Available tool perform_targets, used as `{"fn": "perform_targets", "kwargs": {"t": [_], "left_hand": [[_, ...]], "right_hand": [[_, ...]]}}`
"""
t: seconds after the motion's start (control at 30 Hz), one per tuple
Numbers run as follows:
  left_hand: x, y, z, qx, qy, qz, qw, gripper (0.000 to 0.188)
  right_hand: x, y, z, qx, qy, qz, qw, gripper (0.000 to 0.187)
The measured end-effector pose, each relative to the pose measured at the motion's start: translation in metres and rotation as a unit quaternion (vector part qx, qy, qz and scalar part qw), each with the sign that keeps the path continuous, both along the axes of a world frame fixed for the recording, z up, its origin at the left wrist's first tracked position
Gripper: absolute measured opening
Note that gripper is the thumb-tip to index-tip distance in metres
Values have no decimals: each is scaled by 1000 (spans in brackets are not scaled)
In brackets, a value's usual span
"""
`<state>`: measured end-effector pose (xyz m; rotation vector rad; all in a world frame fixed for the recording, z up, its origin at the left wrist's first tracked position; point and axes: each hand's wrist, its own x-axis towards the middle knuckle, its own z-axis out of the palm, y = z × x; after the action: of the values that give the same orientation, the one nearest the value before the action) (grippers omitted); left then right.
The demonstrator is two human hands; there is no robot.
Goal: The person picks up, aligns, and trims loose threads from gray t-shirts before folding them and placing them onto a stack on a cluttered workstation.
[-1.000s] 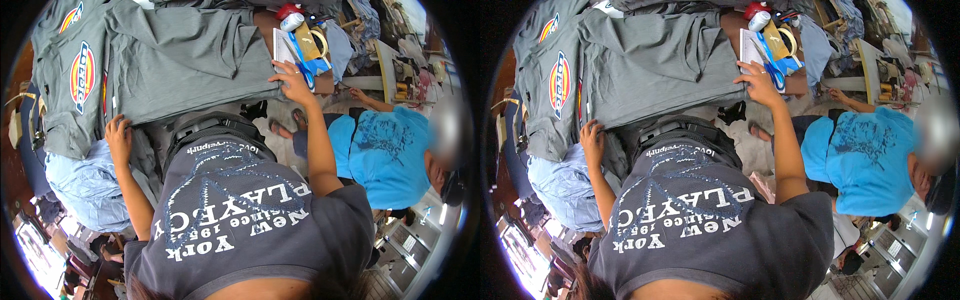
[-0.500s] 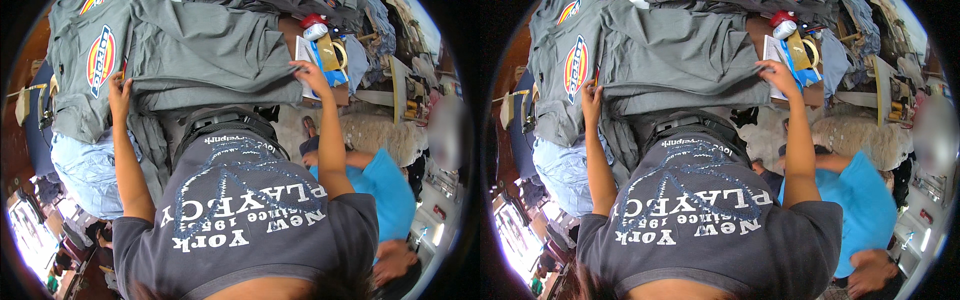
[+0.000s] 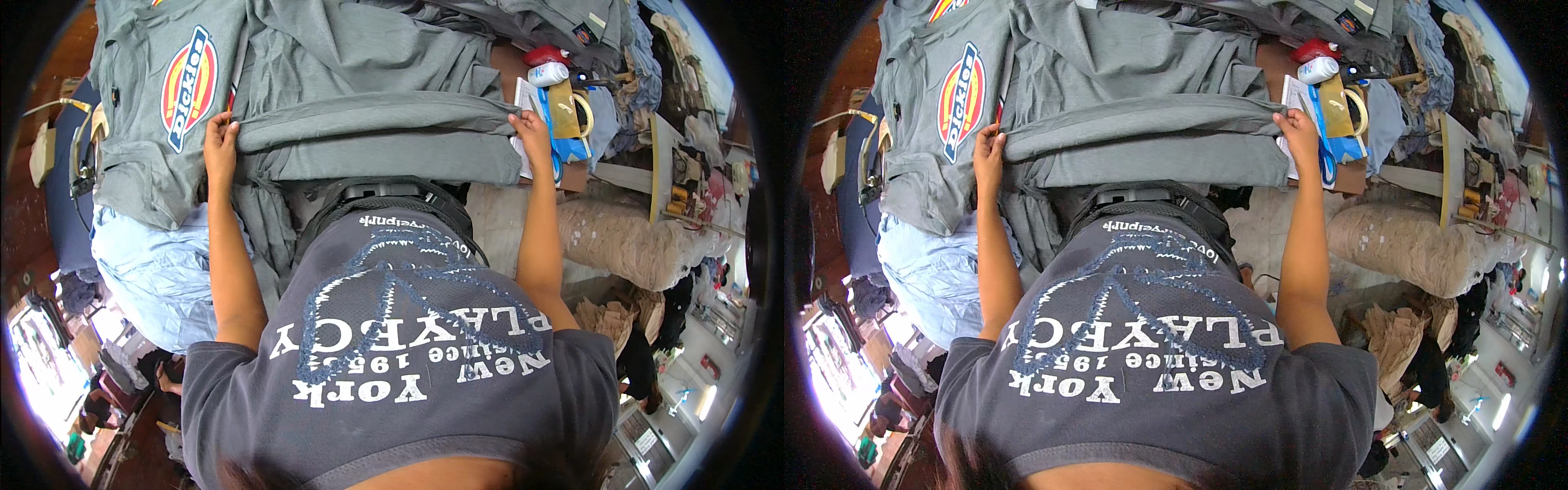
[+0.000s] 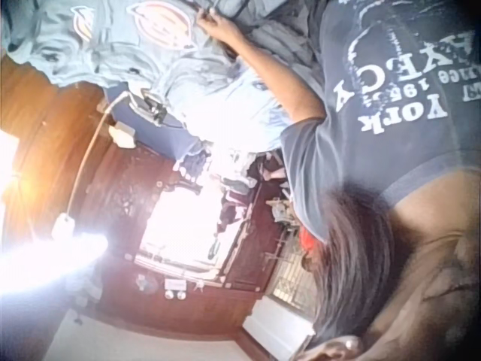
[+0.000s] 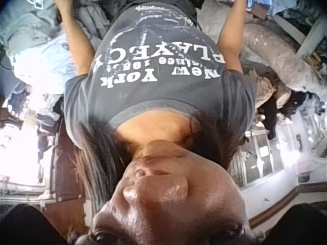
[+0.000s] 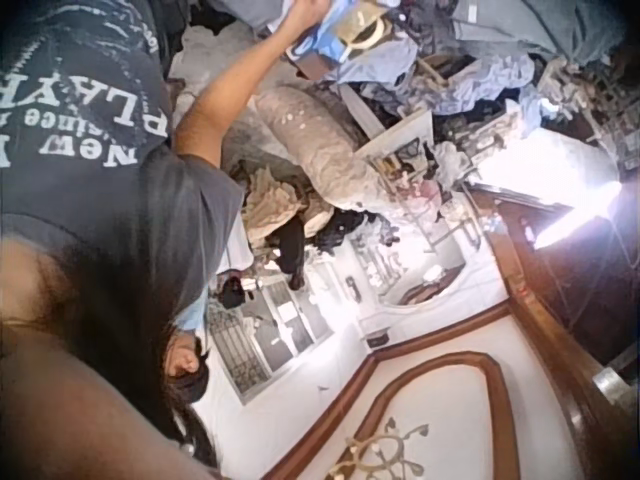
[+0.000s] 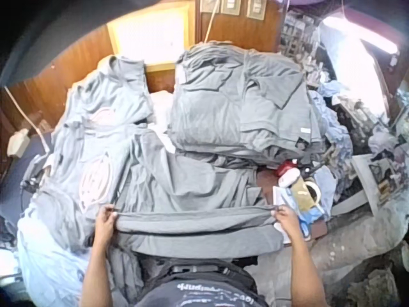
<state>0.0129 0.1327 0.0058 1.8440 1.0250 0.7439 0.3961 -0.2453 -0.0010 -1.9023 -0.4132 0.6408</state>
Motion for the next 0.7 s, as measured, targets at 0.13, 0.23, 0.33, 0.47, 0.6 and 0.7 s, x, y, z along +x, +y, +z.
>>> {"fn": "perform_targets", "kwargs": {"t": [0.13, 0.23, 0.33, 0.47, 0.6, 0.7], "left_hand": [[1, 0, 0, -2, 13, 4, 1000, 21], [3, -2, -1, -7, -24, -5, 1000, 20], [-1, 2, -7, -16, -71, -24, 997, 20], [-4, 4, -6, -84, -106, -41, 990, 21], [-4, 0, -4, -103, -134, -50, 984, 20], [-4, -2, -2, -123, -154, -52, 979, 20]], "right_hand": [[5, -4, -15, -6, -21, -9, 1000, 15], [3, -2, -23, 45, -28, -38, 998, 16], [-2, 2, -19, 47, -30, -56, 997, 16], [-1, 0, -18, 26, -39, -70, 996, 16], [-9, 6, -9, 46, -21, -72, 996, 17], [-7, 6, -13, 43, -43, -70, 996, 17]]}}
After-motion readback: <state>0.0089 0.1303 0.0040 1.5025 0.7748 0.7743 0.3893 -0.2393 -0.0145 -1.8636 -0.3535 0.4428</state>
